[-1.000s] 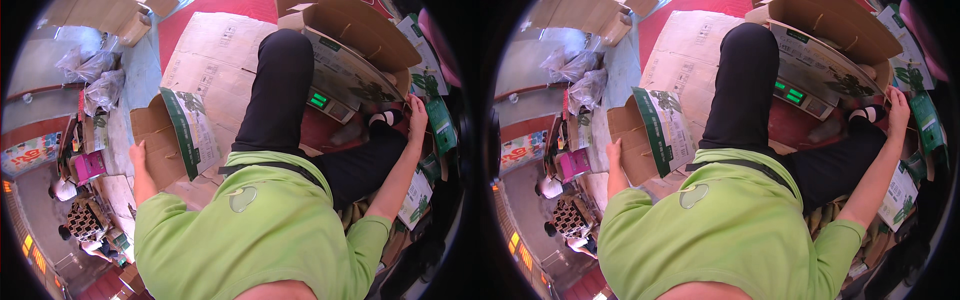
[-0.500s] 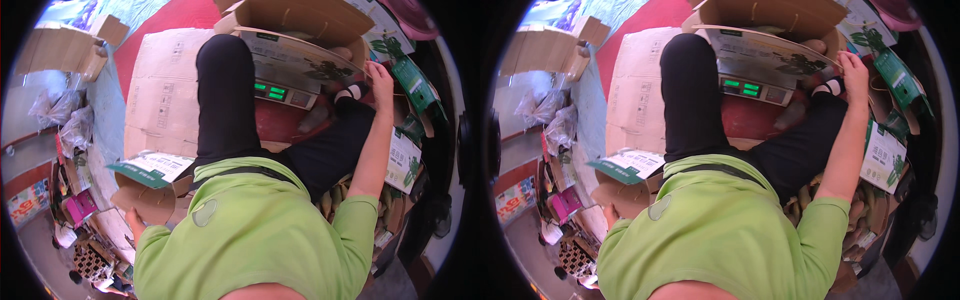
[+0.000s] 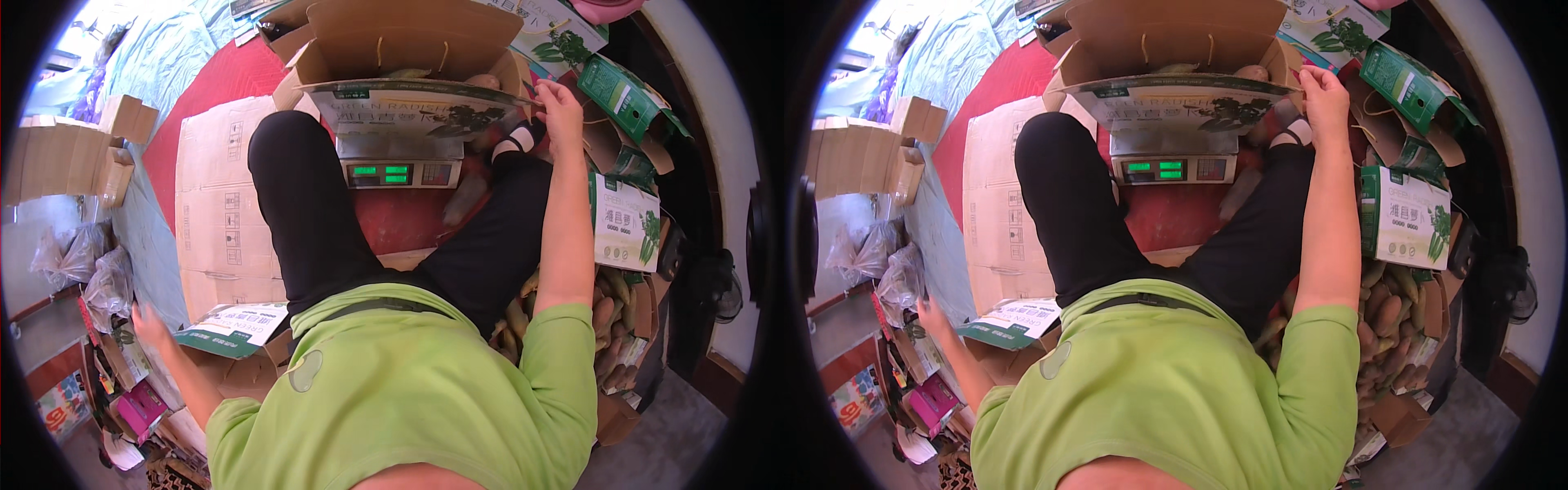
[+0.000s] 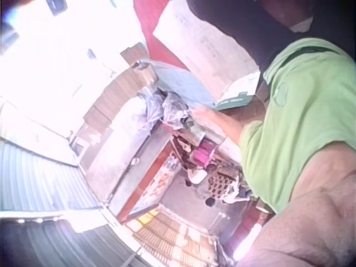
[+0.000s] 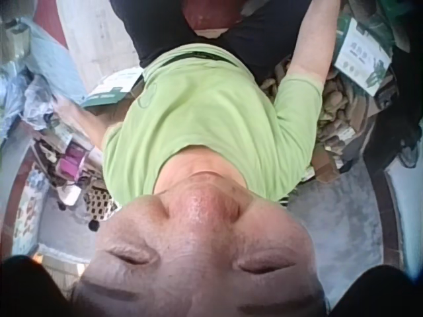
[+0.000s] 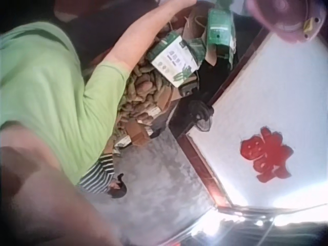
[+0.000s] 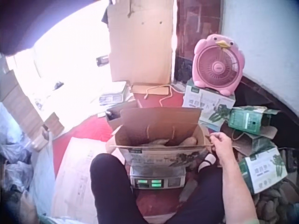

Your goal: Packing daikon radishes into cardboard boxes and weighing them on a scale.

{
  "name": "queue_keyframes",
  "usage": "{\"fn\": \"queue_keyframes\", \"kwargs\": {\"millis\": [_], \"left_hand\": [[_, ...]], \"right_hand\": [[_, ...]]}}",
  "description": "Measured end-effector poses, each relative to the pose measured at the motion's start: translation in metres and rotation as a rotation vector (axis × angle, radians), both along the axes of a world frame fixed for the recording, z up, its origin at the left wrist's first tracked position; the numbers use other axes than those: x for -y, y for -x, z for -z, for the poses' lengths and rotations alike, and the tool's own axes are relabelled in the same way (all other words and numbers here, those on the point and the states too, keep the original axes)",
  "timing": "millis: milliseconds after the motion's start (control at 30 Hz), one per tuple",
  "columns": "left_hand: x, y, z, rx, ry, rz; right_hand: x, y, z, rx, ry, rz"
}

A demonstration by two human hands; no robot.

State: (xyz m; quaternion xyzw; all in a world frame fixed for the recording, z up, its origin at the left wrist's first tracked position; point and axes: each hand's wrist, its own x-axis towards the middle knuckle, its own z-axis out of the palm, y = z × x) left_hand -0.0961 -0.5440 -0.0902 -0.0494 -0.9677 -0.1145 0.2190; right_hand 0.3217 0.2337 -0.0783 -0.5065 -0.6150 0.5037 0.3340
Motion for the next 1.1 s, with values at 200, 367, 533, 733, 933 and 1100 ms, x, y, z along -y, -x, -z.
{"fn": "queue_keyframes", "kwargs": {"millis": [200, 367, 533, 733, 933, 1100], "left_hand": [[-0.308, 0.013, -0.015, 0.528, -0.591, 0.604], [-0.483, -0.025, -0.04, 0.827, -0.452, 0.688], [-0.563, -0.017, -0.03, 0.923, -0.409, 0.678], [-0.601, -0.012, -0.016, 0.89, 0.018, 0.669], [-0.611, -0.008, -0.011, 0.914, 0.216, 0.607], [-0.611, -0.01, -0.009, 0.964, 0.251, 0.582]], "right_hand": [[0.001, -0.011, -0.003, -0.051, 0.066, 0.018], [0.001, -0.013, -0.011, -0.113, 0.124, 0.041], [-0.026, -0.008, -0.038, 0.184, 0.084, -0.119], [-0.06, 0.015, -0.024, 0.623, -0.049, -0.233], [-0.085, 0.035, 0.019, 0.984, -0.31, -0.393], [-0.088, 0.046, 0.026, 0.972, -0.131, -0.45]]}}
